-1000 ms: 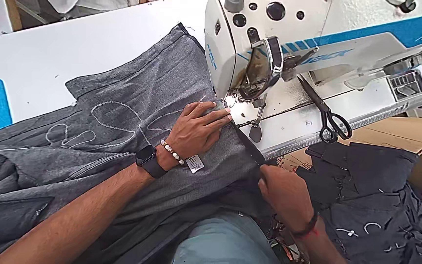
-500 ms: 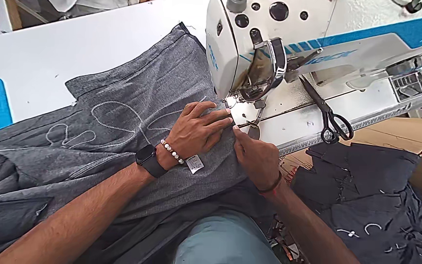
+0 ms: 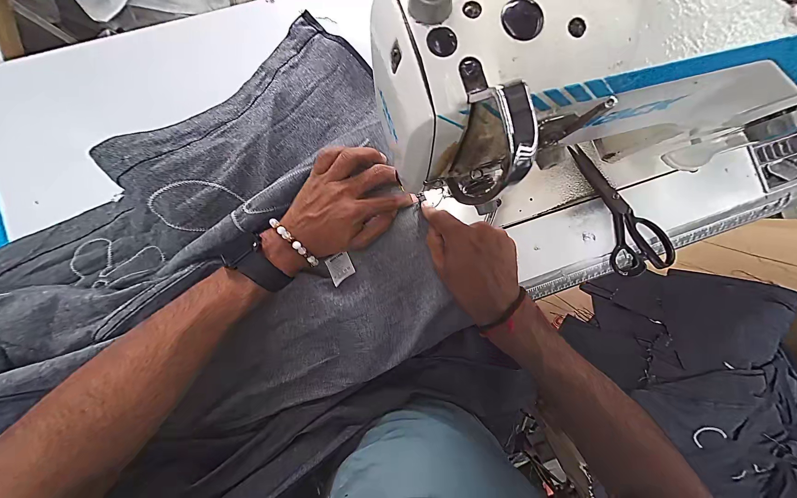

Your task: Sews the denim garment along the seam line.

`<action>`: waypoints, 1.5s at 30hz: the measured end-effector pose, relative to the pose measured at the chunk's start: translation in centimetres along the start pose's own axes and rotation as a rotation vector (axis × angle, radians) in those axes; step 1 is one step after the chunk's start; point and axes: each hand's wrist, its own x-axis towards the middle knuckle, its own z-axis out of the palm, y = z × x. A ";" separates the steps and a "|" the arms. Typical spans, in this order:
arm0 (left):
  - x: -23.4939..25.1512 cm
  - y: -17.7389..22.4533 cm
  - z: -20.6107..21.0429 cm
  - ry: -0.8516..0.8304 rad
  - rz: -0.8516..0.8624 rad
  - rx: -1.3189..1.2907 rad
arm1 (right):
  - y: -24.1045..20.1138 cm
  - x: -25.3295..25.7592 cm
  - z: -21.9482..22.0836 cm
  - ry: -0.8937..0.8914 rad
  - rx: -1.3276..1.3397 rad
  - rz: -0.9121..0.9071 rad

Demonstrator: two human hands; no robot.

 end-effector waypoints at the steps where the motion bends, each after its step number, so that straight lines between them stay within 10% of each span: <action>1: 0.3 -0.9 -0.2 0.011 0.040 -0.003 | -0.3 0.3 0.1 0.016 -0.011 0.005; 5: 1.1 -2.1 -0.8 -0.013 0.102 0.084 | -1.1 0.6 0.5 0.043 -0.039 0.045; 12: -1.3 8.9 -0.2 -0.041 -0.503 -0.296 | -0.7 -1.7 1.9 0.214 0.202 0.166; 30: -1.2 1.5 -1.1 -0.224 -0.171 -0.033 | -2.0 -1.3 2.0 0.112 -0.110 0.096; 37: -6.9 10.9 -2.4 -0.291 -0.624 0.136 | -0.6 -3.1 3.2 0.265 -0.123 0.077; 45: -6.3 0.2 -6.6 -0.591 -0.294 0.142 | -2.2 -5.4 4.5 0.221 -0.056 0.139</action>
